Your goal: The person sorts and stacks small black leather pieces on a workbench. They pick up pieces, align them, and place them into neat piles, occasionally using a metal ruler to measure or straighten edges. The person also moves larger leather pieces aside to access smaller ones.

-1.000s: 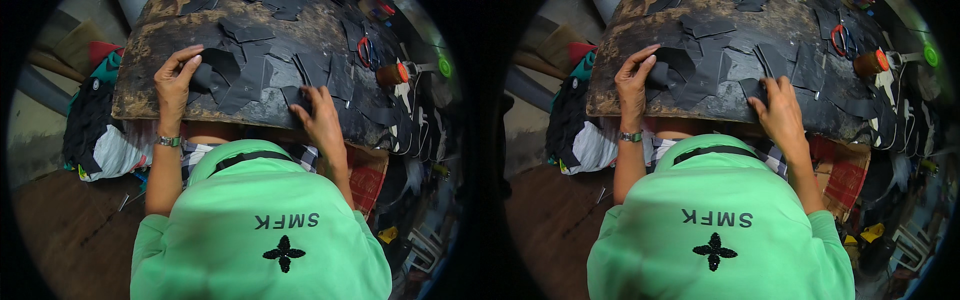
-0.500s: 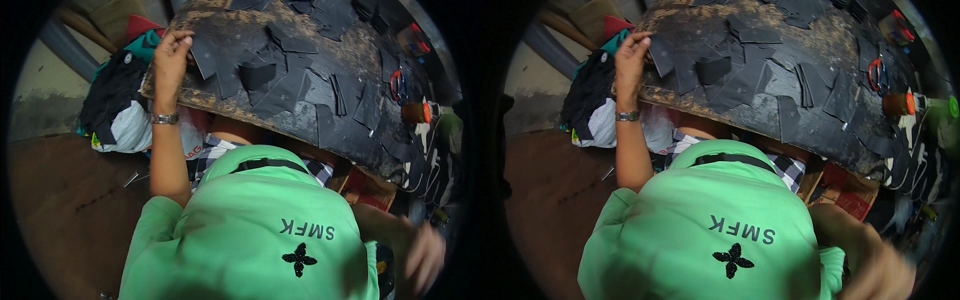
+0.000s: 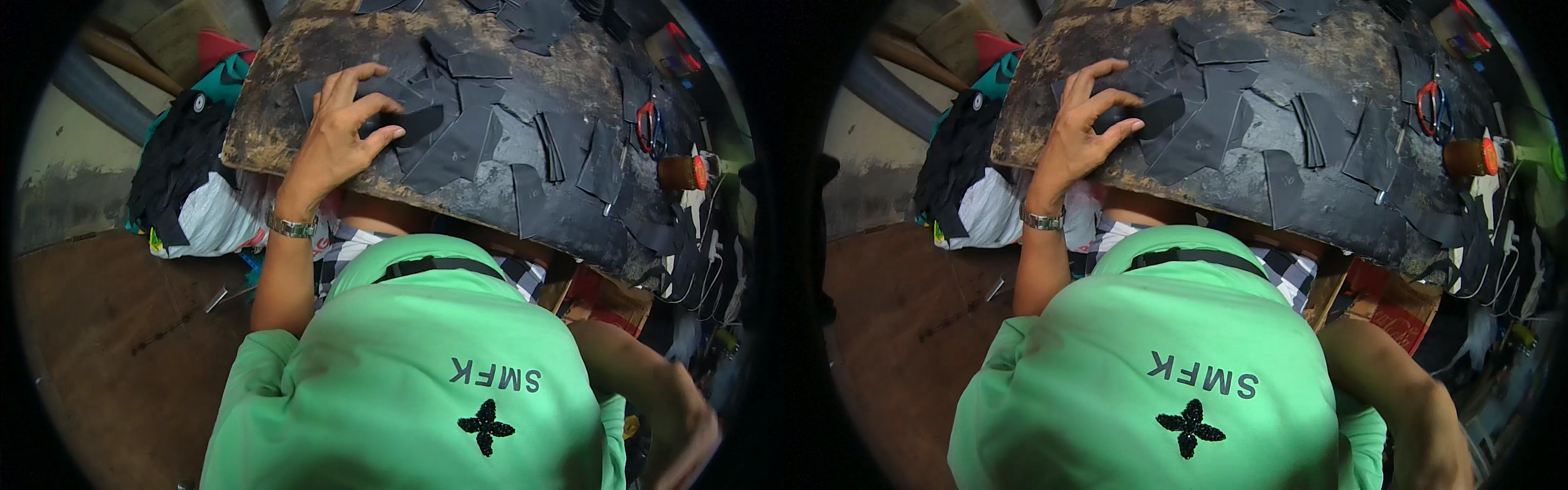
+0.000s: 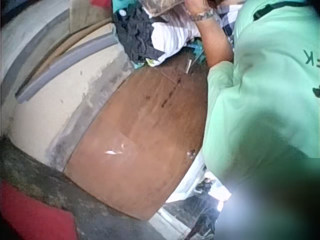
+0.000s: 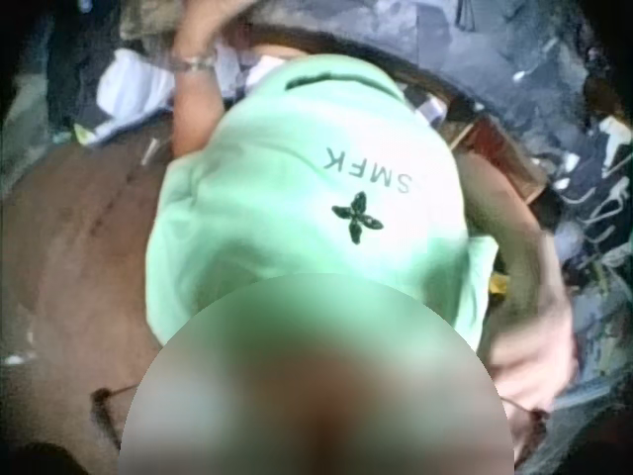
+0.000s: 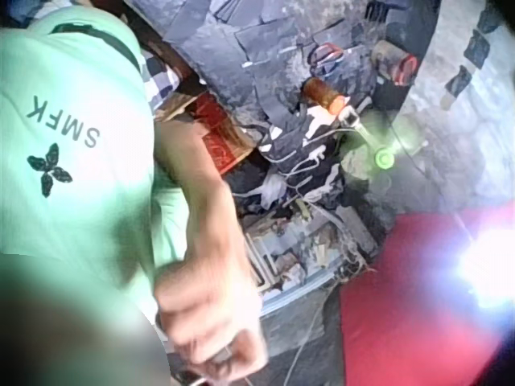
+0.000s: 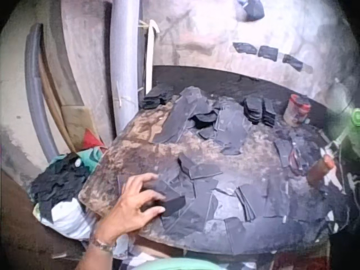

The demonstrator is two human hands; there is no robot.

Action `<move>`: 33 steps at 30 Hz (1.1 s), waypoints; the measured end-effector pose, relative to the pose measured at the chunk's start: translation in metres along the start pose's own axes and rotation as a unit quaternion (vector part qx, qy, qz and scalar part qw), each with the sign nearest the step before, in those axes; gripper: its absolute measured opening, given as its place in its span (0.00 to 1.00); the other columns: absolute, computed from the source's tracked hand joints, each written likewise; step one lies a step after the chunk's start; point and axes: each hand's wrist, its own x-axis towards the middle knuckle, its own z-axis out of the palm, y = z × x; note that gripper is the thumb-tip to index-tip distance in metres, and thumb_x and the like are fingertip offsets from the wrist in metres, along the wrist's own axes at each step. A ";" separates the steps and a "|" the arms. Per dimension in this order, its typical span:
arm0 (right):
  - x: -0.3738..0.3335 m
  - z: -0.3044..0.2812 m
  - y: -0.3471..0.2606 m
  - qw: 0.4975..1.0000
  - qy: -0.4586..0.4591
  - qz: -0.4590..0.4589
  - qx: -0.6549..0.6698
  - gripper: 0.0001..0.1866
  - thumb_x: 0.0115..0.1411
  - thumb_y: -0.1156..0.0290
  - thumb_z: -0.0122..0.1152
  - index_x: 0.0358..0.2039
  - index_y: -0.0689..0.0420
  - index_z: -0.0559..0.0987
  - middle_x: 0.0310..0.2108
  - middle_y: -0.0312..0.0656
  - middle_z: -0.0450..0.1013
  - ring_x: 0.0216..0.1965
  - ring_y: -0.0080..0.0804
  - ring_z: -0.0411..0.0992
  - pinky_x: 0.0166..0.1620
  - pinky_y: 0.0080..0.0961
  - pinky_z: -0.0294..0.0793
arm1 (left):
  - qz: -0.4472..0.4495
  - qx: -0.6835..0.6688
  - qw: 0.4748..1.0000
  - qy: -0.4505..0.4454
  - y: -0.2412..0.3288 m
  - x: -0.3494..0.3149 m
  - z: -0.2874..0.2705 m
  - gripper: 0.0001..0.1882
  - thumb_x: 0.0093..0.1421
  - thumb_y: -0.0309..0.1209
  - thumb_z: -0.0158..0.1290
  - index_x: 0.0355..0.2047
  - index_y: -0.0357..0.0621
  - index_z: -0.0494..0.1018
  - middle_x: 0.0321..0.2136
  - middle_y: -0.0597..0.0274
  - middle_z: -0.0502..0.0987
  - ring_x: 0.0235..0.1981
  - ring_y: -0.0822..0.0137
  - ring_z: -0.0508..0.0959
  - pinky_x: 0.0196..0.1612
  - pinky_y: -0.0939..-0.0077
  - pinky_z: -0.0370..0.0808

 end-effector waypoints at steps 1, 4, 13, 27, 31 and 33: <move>-0.005 -0.001 0.016 0.994 0.052 0.064 -0.073 0.10 0.55 0.74 0.60 0.38 0.61 0.79 0.29 0.40 0.71 0.27 0.30 0.71 0.30 0.22 0.70 | -0.032 -0.069 0.997 0.020 0.001 0.002 0.001 0.11 0.53 0.29 0.64 0.36 0.43 0.79 0.46 0.56 0.76 0.50 0.56 0.73 0.52 0.65 0.70; -0.023 0.000 0.092 0.930 0.102 0.237 -0.264 0.11 0.53 0.78 0.62 0.39 0.63 0.79 0.28 0.42 0.70 0.27 0.33 0.70 0.32 0.25 0.71 | -0.200 -0.246 0.944 0.097 -0.003 0.000 -0.007 0.08 0.56 0.25 0.62 0.35 0.38 0.77 0.31 0.64 0.80 0.34 0.72 0.79 0.40 0.78 0.74; -0.060 0.041 0.214 0.847 -0.108 0.190 -0.484 0.19 0.53 0.78 0.64 0.48 0.59 0.79 0.44 0.45 0.67 0.46 0.43 0.66 0.46 0.34 0.67 | -0.456 -0.271 0.847 0.040 -0.045 -0.034 -0.064 0.15 0.65 0.24 0.50 0.52 0.35 0.72 0.29 0.59 0.80 0.24 0.72 0.80 0.26 0.84 0.76; -0.050 0.016 0.209 0.856 0.026 0.232 -0.462 0.15 0.60 0.83 0.55 0.48 0.61 0.78 0.37 0.45 0.72 0.42 0.38 0.71 0.48 0.29 0.69 | -0.352 -0.026 0.932 0.083 -0.023 -0.052 -0.054 0.10 0.60 0.31 0.59 0.36 0.35 0.78 0.30 0.62 0.78 0.28 0.74 0.73 0.34 0.79 0.70; -0.080 -0.025 0.169 0.828 0.167 0.303 -0.441 0.12 0.60 0.82 0.56 0.44 0.62 0.80 0.35 0.46 0.74 0.38 0.37 0.75 0.44 0.27 0.72 | -0.302 0.043 0.952 0.002 0.016 -0.041 -0.012 0.15 0.54 0.36 0.65 0.29 0.38 0.75 0.26 0.57 0.73 0.27 0.61 0.73 0.33 0.66 0.70; -0.095 -0.034 0.158 0.809 0.179 0.339 -0.446 0.11 0.60 0.81 0.57 0.43 0.62 0.80 0.34 0.46 0.75 0.37 0.36 0.75 0.43 0.26 0.72 | -0.234 0.118 0.964 0.033 0.024 -0.038 0.003 0.15 0.52 0.36 0.65 0.31 0.39 0.75 0.26 0.57 0.73 0.30 0.57 0.73 0.37 0.62 0.70</move>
